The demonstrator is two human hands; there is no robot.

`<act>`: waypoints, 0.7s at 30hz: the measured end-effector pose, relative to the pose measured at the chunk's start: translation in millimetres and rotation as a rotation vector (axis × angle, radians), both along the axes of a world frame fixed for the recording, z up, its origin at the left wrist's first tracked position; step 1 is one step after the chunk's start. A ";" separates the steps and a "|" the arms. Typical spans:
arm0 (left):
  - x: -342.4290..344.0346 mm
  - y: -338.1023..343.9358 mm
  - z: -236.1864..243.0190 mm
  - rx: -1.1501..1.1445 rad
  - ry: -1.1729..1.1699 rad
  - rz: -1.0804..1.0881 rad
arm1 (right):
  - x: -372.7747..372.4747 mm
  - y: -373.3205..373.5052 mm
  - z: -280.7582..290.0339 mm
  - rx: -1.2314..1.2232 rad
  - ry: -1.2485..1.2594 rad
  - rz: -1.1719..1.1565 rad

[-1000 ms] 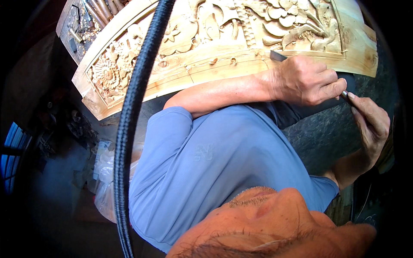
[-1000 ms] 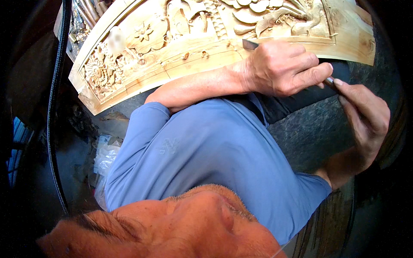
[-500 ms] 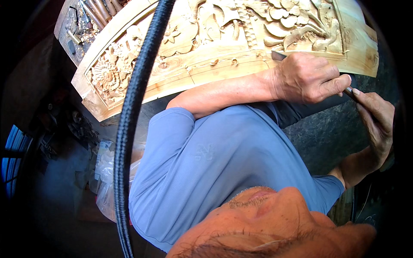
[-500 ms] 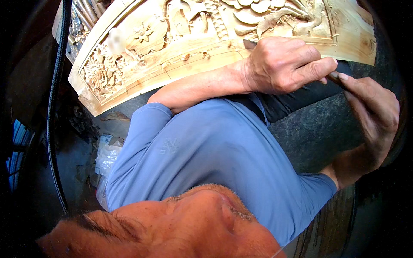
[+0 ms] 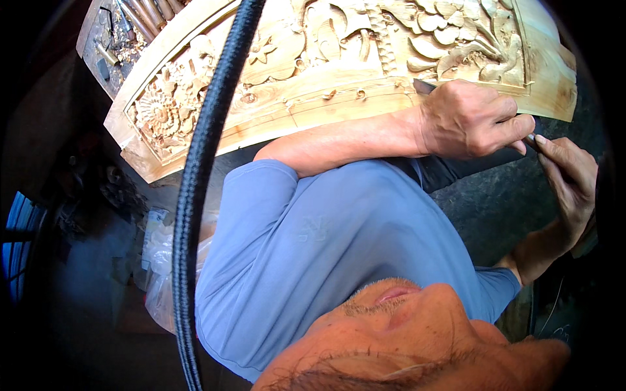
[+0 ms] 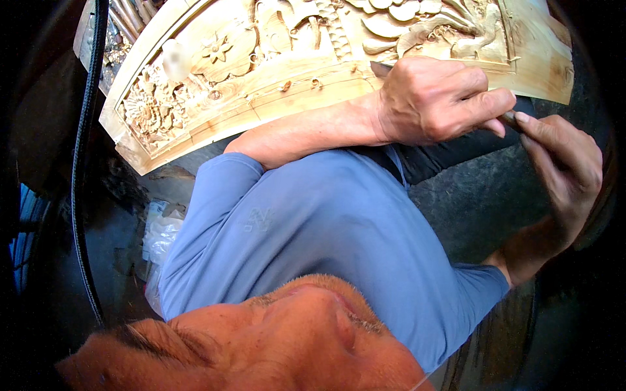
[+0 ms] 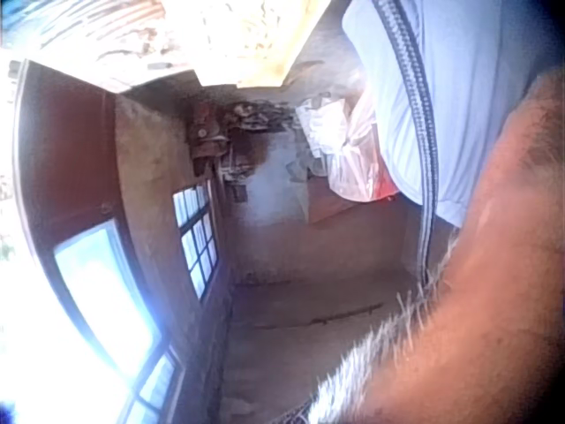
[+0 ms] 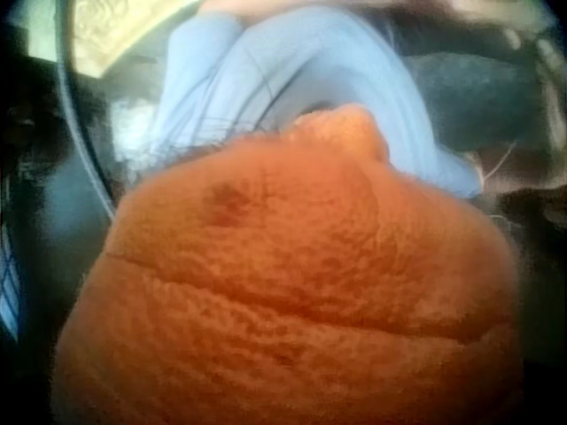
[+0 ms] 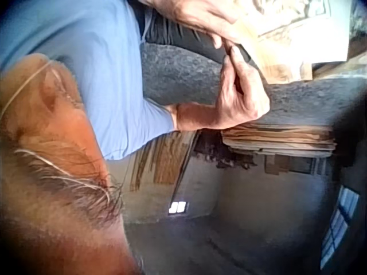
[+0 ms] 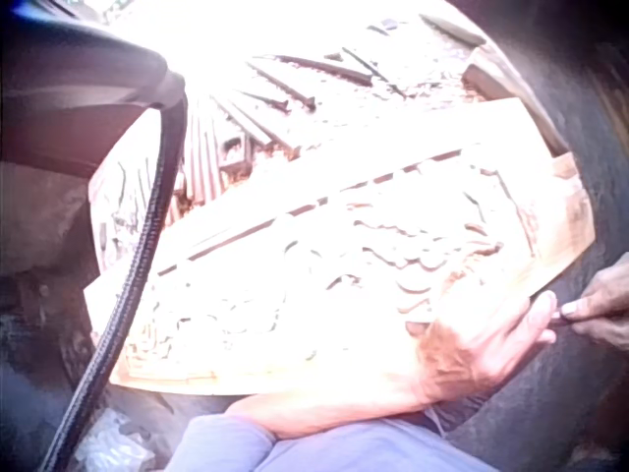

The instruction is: The person carves a floral design into a wooden board using a chisel and a carving tool, removing wood shavings while working.

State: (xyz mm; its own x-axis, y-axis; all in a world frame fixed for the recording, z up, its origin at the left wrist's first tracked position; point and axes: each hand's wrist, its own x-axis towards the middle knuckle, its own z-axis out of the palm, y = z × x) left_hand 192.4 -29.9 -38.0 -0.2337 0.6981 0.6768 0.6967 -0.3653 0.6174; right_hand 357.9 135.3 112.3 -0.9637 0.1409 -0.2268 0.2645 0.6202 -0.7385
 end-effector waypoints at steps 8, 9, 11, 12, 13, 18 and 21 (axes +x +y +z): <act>-1.8 -1.2 1.1 0.002 -0.019 -0.015 | 7.5 -6.3 0.2 0.004 -0.047 -0.072; -1.7 -1.3 1.1 0.005 -0.023 -0.019 | 10.5 -6.7 2.2 0.029 -0.067 -0.077; -2.0 -1.1 2.0 0.013 -0.035 -0.022 | 19.7 5.3 11.7 0.121 -0.076 -0.061; -2.6 -1.4 3.3 0.012 -0.030 -0.032 | 34.8 23.9 17.6 0.157 -0.078 -0.038; -3.1 -2.5 3.8 0.007 -0.018 -0.036 | 48.2 43.2 18.6 0.178 -0.083 0.002; -4.3 -4.3 3.4 -0.037 -0.041 -0.062 | 29.8 50.8 5.0 -0.180 0.013 -0.083; -5.9 -7.0 6.0 -0.047 -0.022 -0.036 | 1.1 22.8 -27.3 -0.249 0.560 -0.248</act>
State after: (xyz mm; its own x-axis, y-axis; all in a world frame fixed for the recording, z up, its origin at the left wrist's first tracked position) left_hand 186.5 -36.9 -31.9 -0.2228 0.7373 0.6378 0.6698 -0.3596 0.6497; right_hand 359.0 158.1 85.0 -0.8912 0.3820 0.2446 -0.0880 0.3833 -0.9194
